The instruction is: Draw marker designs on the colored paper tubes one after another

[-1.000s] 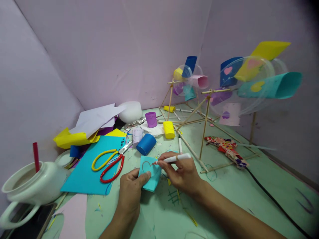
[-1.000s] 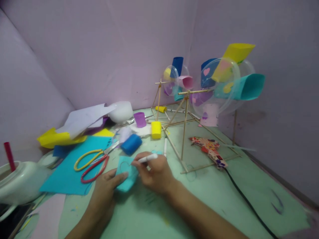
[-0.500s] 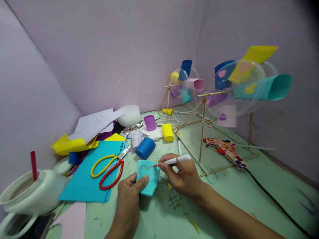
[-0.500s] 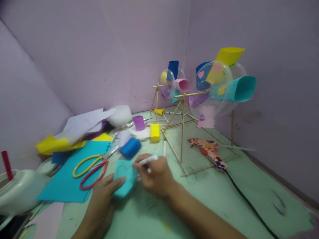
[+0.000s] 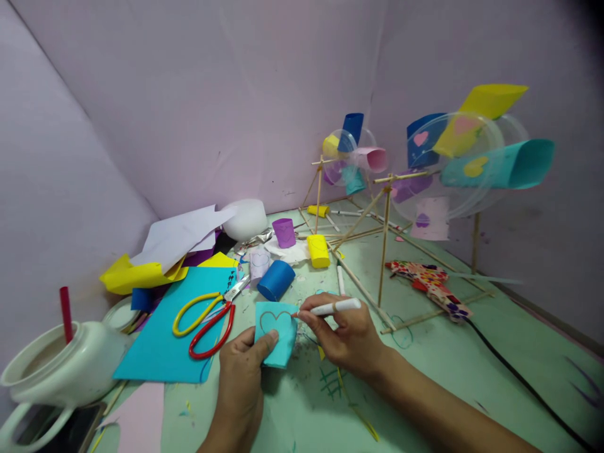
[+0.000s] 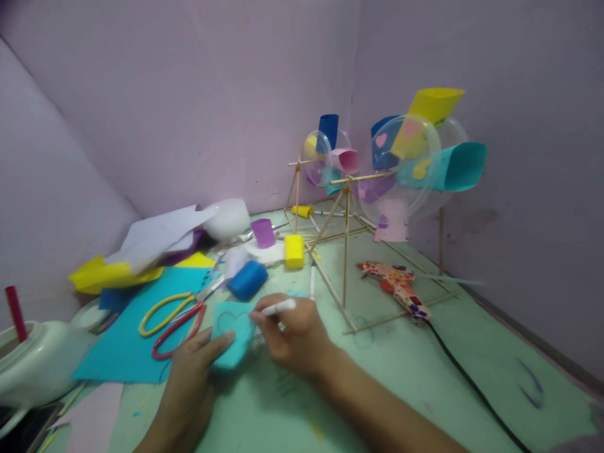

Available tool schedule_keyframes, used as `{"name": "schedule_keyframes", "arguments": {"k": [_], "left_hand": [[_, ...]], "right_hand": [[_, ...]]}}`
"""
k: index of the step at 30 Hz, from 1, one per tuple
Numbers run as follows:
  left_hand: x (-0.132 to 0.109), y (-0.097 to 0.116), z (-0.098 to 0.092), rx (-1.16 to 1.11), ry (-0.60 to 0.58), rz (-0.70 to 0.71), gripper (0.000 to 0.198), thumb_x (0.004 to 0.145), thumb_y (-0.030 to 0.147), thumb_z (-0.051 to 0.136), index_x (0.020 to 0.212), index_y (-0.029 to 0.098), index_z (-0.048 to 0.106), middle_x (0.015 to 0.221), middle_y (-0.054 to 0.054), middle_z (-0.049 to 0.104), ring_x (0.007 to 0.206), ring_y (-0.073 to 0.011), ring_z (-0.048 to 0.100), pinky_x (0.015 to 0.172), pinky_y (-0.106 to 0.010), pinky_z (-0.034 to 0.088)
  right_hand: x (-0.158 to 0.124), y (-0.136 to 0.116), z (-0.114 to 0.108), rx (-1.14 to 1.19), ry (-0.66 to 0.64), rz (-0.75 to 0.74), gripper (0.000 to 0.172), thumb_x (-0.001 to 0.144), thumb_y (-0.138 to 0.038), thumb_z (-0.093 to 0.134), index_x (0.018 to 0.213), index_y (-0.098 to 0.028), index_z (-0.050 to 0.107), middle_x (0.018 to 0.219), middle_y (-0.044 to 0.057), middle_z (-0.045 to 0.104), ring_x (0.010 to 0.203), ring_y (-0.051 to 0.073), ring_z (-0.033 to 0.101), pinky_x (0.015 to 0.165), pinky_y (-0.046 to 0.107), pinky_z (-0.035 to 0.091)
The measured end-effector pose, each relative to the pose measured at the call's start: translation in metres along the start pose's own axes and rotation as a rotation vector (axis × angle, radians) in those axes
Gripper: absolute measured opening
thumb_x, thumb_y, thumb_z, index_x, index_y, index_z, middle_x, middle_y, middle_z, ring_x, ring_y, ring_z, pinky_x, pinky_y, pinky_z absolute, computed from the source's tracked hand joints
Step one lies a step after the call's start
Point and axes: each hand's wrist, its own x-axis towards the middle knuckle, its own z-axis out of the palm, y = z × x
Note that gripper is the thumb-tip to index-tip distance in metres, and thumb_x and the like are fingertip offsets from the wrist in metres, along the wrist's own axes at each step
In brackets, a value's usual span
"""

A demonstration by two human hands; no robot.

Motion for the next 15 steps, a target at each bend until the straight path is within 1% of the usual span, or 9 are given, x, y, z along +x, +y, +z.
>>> {"name": "schedule_keyframes", "arguments": {"k": [6,10,15], "left_hand": [[-0.0003,0.0006,0.0008,-0.012,0.016,0.040,0.030,0.045,0.026,0.081,0.071,0.011,0.073,0.058,-0.003,0.067,0.058,-0.0179,0.059,0.062,-0.031,0.049],[-0.0020,0.0029,0.0022,0.004,0.046,0.049,0.029,0.043,0.025,0.081,0.067,0.012,0.073,0.055,-0.002,0.065,0.057,-0.0177,0.059,0.061,-0.030,0.049],[-0.0039,0.0049,0.0025,0.059,0.069,0.088,0.023,0.044,0.027,0.080,0.060,0.013,0.071,0.052,-0.001,0.064,0.051,-0.0140,0.053,0.053,-0.026,0.045]], "right_hand": [[-0.0011,-0.0019,0.0015,0.009,-0.008,-0.006,0.005,0.080,-0.011,0.059,0.081,-0.014,0.062,0.068,0.004,0.067,0.059,0.012,0.063,0.058,0.021,0.050],[-0.0014,-0.0035,0.0021,0.017,-0.025,-0.026,0.006,0.080,-0.009,0.058,0.080,-0.014,0.063,0.068,0.005,0.068,0.059,0.012,0.063,0.056,0.020,0.050],[-0.0037,-0.0056,0.0043,0.032,-0.028,-0.054,0.007,0.080,-0.010,0.059,0.081,-0.015,0.062,0.070,0.006,0.069,0.061,0.013,0.064,0.058,0.021,0.052]]}}
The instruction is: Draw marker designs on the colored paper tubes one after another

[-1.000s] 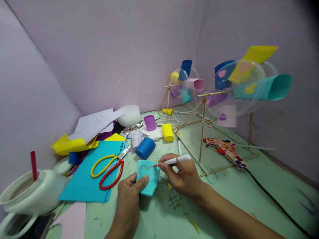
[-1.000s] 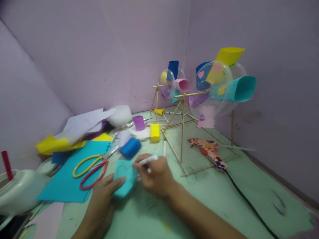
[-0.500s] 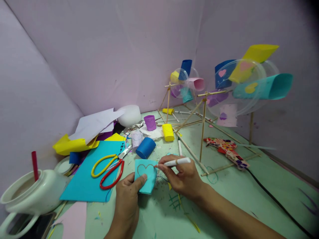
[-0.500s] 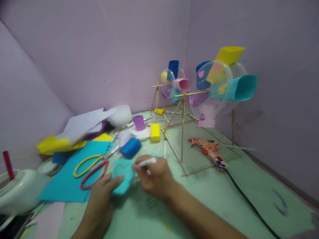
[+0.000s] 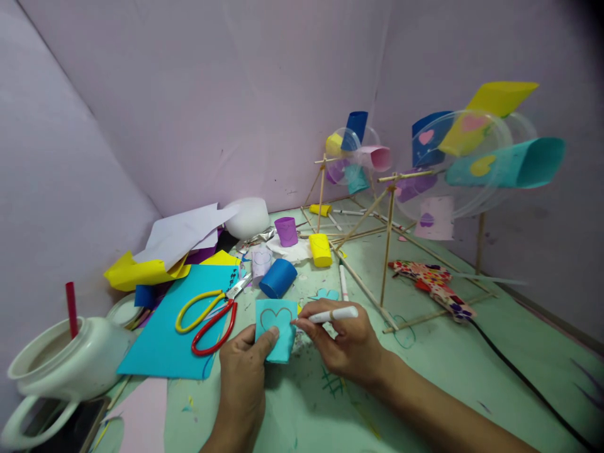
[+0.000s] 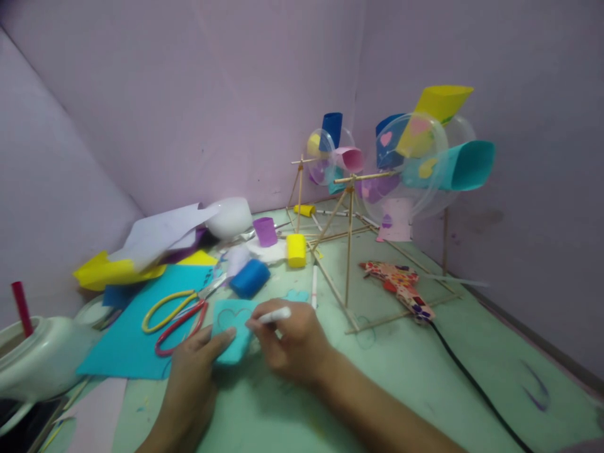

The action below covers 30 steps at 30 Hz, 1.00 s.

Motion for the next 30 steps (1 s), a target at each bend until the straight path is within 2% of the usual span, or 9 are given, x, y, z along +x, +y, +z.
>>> {"name": "schedule_keyframes", "arguments": {"k": [6,15,18,24,30], "left_hand": [[-0.001,0.000,-0.001,0.014,-0.010,0.003,0.023,0.045,0.027,0.079,0.062,0.013,0.072,0.053,-0.001,0.064,0.054,-0.0149,0.053,0.055,-0.026,0.046],[-0.001,-0.003,-0.002,0.094,-0.005,0.058,0.014,0.051,0.027,0.075,0.057,0.015,0.070,0.051,0.001,0.060,0.051,-0.0124,0.047,0.051,-0.024,0.042],[-0.001,-0.001,-0.001,0.083,-0.017,0.059,0.015,0.050,0.028,0.075,0.054,0.014,0.068,0.051,0.001,0.060,0.050,-0.0124,0.046,0.050,-0.024,0.042],[-0.003,0.002,0.001,-0.006,-0.016,-0.009,0.020,0.045,0.026,0.078,0.058,0.013,0.070,0.054,-0.001,0.063,0.053,-0.0147,0.052,0.056,-0.027,0.045],[-0.003,0.000,0.000,0.003,-0.032,-0.015,0.022,0.047,0.028,0.079,0.061,0.013,0.071,0.054,-0.001,0.063,0.051,-0.0142,0.052,0.055,-0.027,0.045]], "right_hand": [[0.000,-0.003,0.002,0.026,0.000,-0.009,0.006,0.079,-0.009,0.060,0.081,-0.015,0.062,0.070,0.007,0.069,0.062,0.014,0.066,0.058,0.021,0.052],[-0.003,-0.008,0.006,0.080,-0.028,0.072,0.007,0.081,-0.012,0.058,0.076,-0.016,0.061,0.066,0.004,0.067,0.057,0.012,0.062,0.055,0.020,0.051],[-0.001,-0.008,0.004,0.070,0.009,0.091,0.006,0.081,-0.014,0.058,0.076,-0.016,0.062,0.067,0.004,0.068,0.057,0.012,0.063,0.054,0.020,0.051],[0.012,-0.002,-0.014,0.009,0.124,0.285,0.010,0.081,-0.020,0.057,0.073,-0.016,0.062,0.058,0.002,0.066,0.046,0.012,0.060,0.046,0.022,0.049],[0.007,-0.003,-0.009,0.018,0.055,0.249,0.009,0.080,-0.020,0.059,0.073,-0.016,0.063,0.059,0.002,0.067,0.048,0.012,0.061,0.046,0.021,0.049]]}}
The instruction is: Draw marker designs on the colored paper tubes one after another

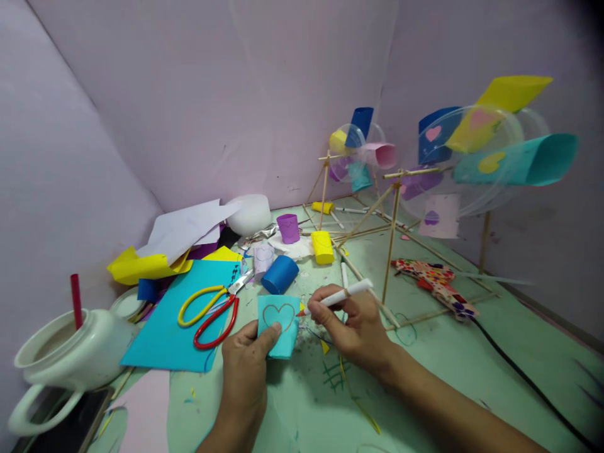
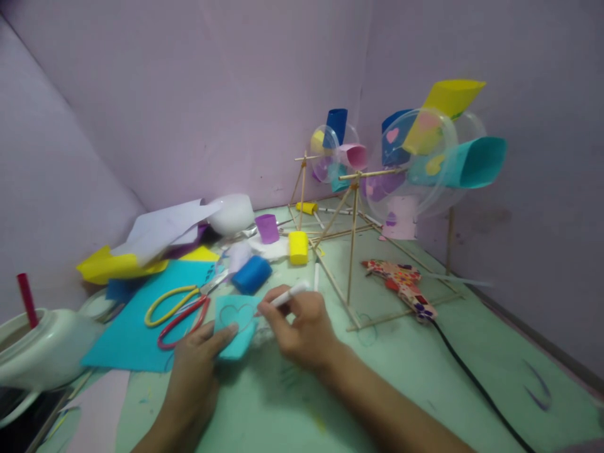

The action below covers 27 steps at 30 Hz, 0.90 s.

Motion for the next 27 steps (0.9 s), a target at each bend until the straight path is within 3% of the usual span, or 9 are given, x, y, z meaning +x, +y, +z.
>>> {"name": "schedule_keyframes", "arguments": {"k": [5,14,21,27], "left_hand": [[-0.0009,0.0010,0.0007,-0.014,-0.008,-0.007,0.023,0.046,0.027,0.080,0.063,0.013,0.072,0.051,-0.001,0.063,0.052,-0.0153,0.054,0.054,-0.027,0.045],[0.0000,0.0015,0.0007,-0.021,0.000,-0.023,0.025,0.046,0.028,0.080,0.064,0.012,0.072,0.053,-0.002,0.064,0.050,-0.0148,0.053,0.053,-0.027,0.044],[0.0019,-0.0054,-0.0023,-0.024,-0.016,0.000,0.024,0.048,0.029,0.079,0.065,0.013,0.072,0.054,-0.001,0.063,0.051,-0.0148,0.052,0.055,-0.028,0.045],[0.0017,-0.0023,-0.0013,-0.026,-0.016,-0.008,0.023,0.047,0.028,0.079,0.062,0.012,0.071,0.054,-0.001,0.063,0.050,-0.0148,0.052,0.054,-0.028,0.044]], "right_hand": [[-0.0045,0.0028,0.0057,-0.022,-0.047,-0.061,0.009,0.081,-0.020,0.058,0.075,-0.016,0.065,0.065,0.004,0.069,0.056,0.014,0.065,0.051,0.022,0.051],[0.0008,0.0019,0.0009,-0.068,0.039,-0.058,0.008,0.080,-0.018,0.058,0.073,-0.017,0.062,0.061,0.002,0.068,0.048,0.011,0.061,0.047,0.020,0.050],[-0.0011,0.0016,0.0038,-0.029,-0.007,-0.047,0.008,0.080,-0.019,0.058,0.074,-0.017,0.063,0.062,0.002,0.068,0.050,0.012,0.063,0.047,0.020,0.050],[-0.0001,0.0036,0.0018,-0.076,0.033,-0.086,0.006,0.080,-0.017,0.060,0.075,-0.016,0.063,0.062,0.003,0.068,0.051,0.012,0.063,0.048,0.021,0.050]]}}
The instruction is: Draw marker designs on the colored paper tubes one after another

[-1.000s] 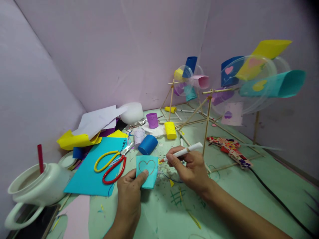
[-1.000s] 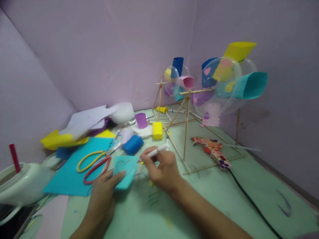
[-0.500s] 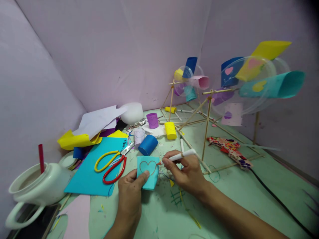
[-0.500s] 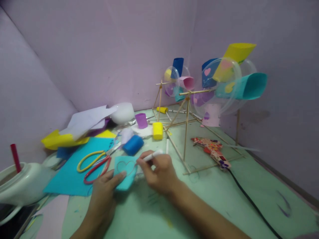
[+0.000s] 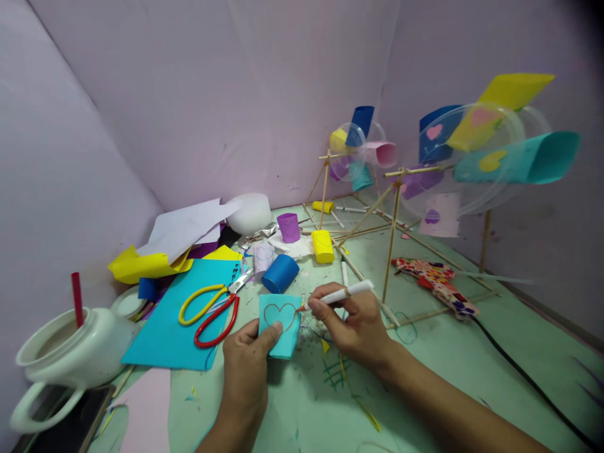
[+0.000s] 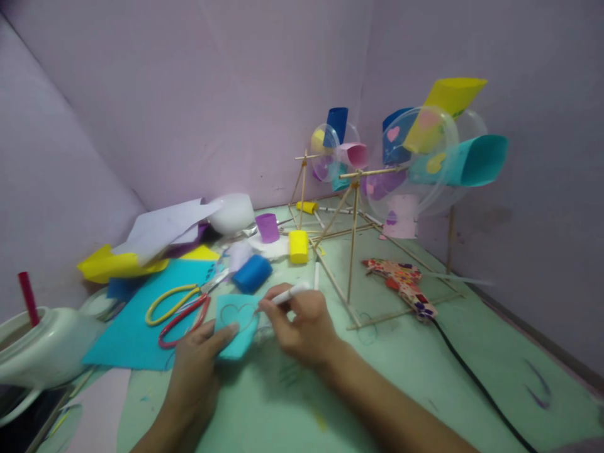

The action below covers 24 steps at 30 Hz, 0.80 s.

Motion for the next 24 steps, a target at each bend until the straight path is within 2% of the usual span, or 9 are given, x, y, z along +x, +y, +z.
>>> {"name": "schedule_keyframes", "arguments": {"k": [5,7,10,12,14,17,20,24], "left_hand": [[-0.001,0.001,0.001,-0.014,-0.002,0.006,0.022,0.048,0.027,0.079,0.063,0.013,0.072,0.052,-0.001,0.062,0.051,-0.0146,0.053,0.055,-0.028,0.045],[-0.001,0.001,0.000,-0.020,0.001,0.012,0.022,0.048,0.027,0.079,0.063,0.013,0.072,0.054,-0.001,0.064,0.051,-0.0143,0.053,0.055,-0.028,0.045],[0.000,0.001,0.000,-0.031,0.008,0.005,0.023,0.047,0.027,0.080,0.064,0.013,0.072,0.056,-0.002,0.065,0.054,-0.0155,0.054,0.058,-0.029,0.046],[-0.001,0.000,0.001,-0.042,-0.003,-0.002,0.024,0.047,0.028,0.080,0.064,0.013,0.072,0.055,-0.001,0.063,0.053,-0.0158,0.054,0.059,-0.030,0.046],[-0.001,-0.002,0.002,-0.037,-0.028,-0.001,0.022,0.048,0.028,0.079,0.063,0.013,0.071,0.054,0.000,0.062,0.052,-0.0146,0.052,0.058,-0.029,0.045],[-0.004,-0.006,0.004,-0.023,-0.076,-0.004,0.022,0.052,0.029,0.078,0.065,0.013,0.072,0.056,0.000,0.062,0.052,-0.0144,0.052,0.057,-0.029,0.044],[-0.006,-0.008,0.005,-0.014,-0.112,-0.015,0.023,0.053,0.029,0.077,0.069,0.013,0.073,0.058,-0.002,0.064,0.054,-0.0155,0.054,0.057,-0.028,0.044],[-0.003,-0.003,0.001,0.011,-0.235,-0.038,0.027,0.057,0.032,0.075,0.074,0.012,0.074,0.059,-0.004,0.066,0.054,-0.0160,0.055,0.055,-0.027,0.043]], "right_hand": [[0.000,-0.002,0.000,0.036,-0.026,0.003,0.007,0.079,-0.017,0.060,0.073,-0.017,0.063,0.061,0.002,0.067,0.051,0.012,0.062,0.048,0.021,0.050],[0.000,-0.002,0.001,0.080,0.016,0.030,0.007,0.080,-0.018,0.059,0.075,-0.018,0.063,0.065,0.002,0.068,0.052,0.012,0.062,0.048,0.021,0.050],[0.001,-0.001,0.003,0.200,0.139,0.211,0.011,0.085,-0.024,0.054,0.088,-0.019,0.064,0.067,0.002,0.066,0.055,0.012,0.063,0.053,0.024,0.052],[0.002,0.000,0.006,0.270,0.149,0.397,0.015,0.083,-0.028,0.056,0.095,-0.020,0.061,0.073,0.003,0.067,0.064,0.015,0.065,0.060,0.027,0.054],[0.000,0.002,0.010,0.399,0.052,0.590,0.026,0.073,-0.030,0.066,0.096,-0.021,0.057,0.082,0.004,0.067,0.073,0.017,0.066,0.062,0.029,0.054],[-0.004,0.004,0.018,0.669,-0.138,0.792,0.043,0.060,-0.028,0.074,0.094,-0.021,0.050,0.076,0.000,0.064,0.065,0.014,0.062,0.057,0.026,0.050],[-0.008,0.007,0.023,0.745,-0.189,0.833,0.042,0.059,-0.022,0.070,0.092,-0.022,0.045,0.062,-0.007,0.055,0.053,0.009,0.051,0.050,0.021,0.043],[-0.005,0.010,0.018,0.698,-0.249,0.813,0.040,0.057,-0.018,0.065,0.091,-0.023,0.042,0.058,-0.010,0.049,0.048,0.008,0.043,0.045,0.019,0.036]]}}
